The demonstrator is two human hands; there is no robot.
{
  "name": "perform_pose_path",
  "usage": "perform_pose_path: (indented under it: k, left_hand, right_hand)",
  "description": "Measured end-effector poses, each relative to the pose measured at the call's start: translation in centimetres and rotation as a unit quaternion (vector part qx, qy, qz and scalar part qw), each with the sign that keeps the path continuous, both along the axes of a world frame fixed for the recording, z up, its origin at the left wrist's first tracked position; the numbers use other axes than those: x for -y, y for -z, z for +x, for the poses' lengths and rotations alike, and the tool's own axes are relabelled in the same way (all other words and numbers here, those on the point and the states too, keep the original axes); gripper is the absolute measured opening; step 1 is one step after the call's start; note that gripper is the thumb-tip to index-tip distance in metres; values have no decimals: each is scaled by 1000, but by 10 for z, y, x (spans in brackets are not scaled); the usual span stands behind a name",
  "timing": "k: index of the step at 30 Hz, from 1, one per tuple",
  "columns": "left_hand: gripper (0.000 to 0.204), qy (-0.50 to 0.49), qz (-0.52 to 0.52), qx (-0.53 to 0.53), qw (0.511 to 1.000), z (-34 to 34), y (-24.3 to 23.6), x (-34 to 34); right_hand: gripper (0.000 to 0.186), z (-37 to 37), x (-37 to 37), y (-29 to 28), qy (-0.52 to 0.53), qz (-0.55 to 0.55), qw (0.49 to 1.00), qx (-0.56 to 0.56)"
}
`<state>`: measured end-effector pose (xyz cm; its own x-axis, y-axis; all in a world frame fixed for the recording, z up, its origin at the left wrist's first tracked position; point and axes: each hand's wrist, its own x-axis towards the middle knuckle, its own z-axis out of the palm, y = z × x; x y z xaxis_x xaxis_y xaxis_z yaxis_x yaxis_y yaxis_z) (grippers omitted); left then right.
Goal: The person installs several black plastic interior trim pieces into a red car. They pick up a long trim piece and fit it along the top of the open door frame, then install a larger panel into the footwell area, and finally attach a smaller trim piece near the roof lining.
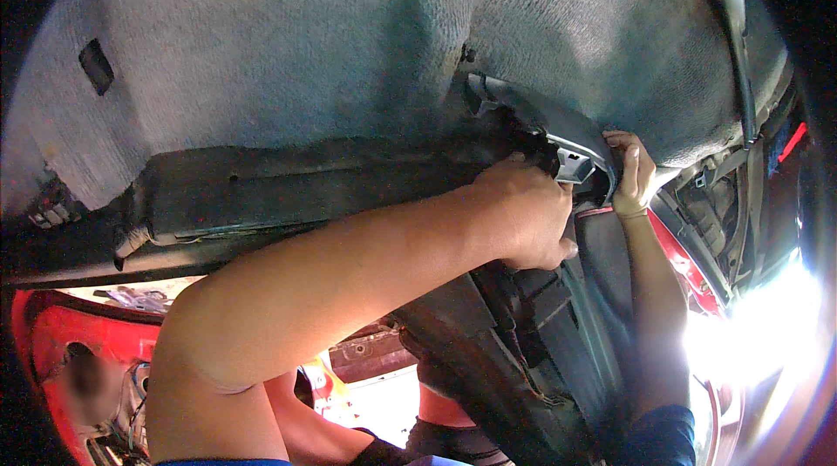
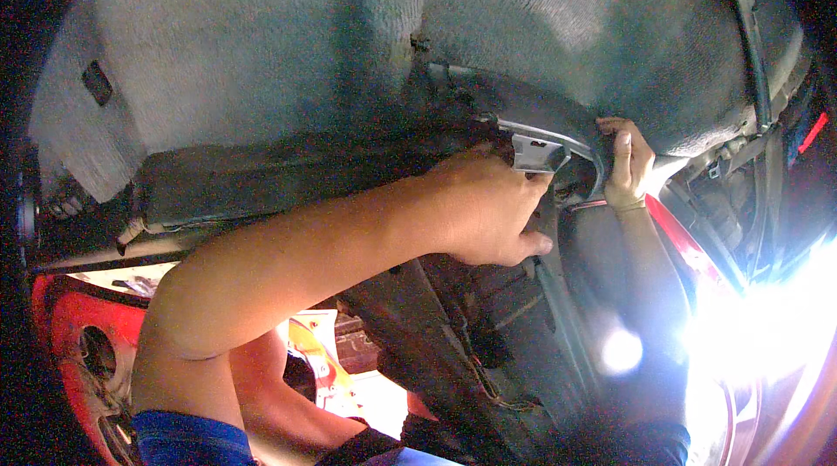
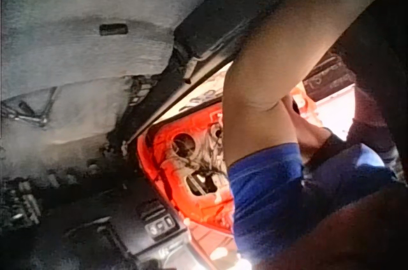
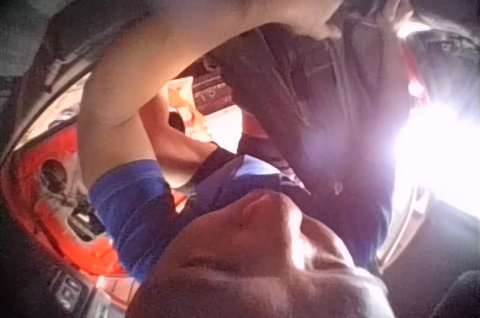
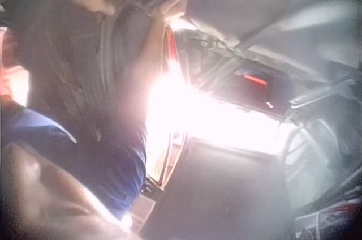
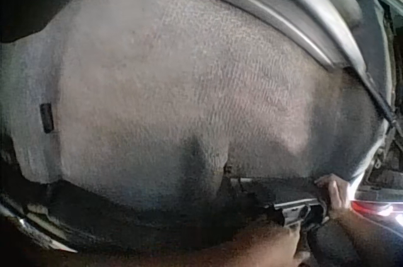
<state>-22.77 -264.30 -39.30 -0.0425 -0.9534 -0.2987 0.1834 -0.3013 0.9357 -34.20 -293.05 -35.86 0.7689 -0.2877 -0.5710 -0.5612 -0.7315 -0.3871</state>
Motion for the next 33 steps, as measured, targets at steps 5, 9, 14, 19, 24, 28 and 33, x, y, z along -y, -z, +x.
perform_pose_path:
  k: [5, 9, 14, 19, 24, 28, 33]
  left_hand:
    - [62, -48, 1, 53, 997, -14, 3, -3]
    - [50, -65, 21, 82, 994, -20, 8, -4]
    - [44, 170, -6, 115, 979, 17, 9, -4]
    - [48, 35, -1, 129, 991, -6, 8, -13]
    - [51, -13, 39, 120, 992, 26, -5, -56]
    - [38, -68, 121, 116, 983, 73, -1, -111]
    - [61, -228, 28, 205, 951, 42, 10, -72]
  right_hand:
    - [68, -7, 14, 1, 54, -11, 997, -51]
    - [70, -13, 18, -4, 62, -96, 990, -77]
    - [78, 7, -20, -16, -109, 22, 994, 1]
    - [79, 22, -22, -14, -157, 59, 985, -25]
    - [66, 9, -13, -6, -136, 53, 989, 17]
    - [61, 11, -16, -13, -150, 47, 987, 8]
    - [59, 10, -19, -16, -163, 12, 986, 31]
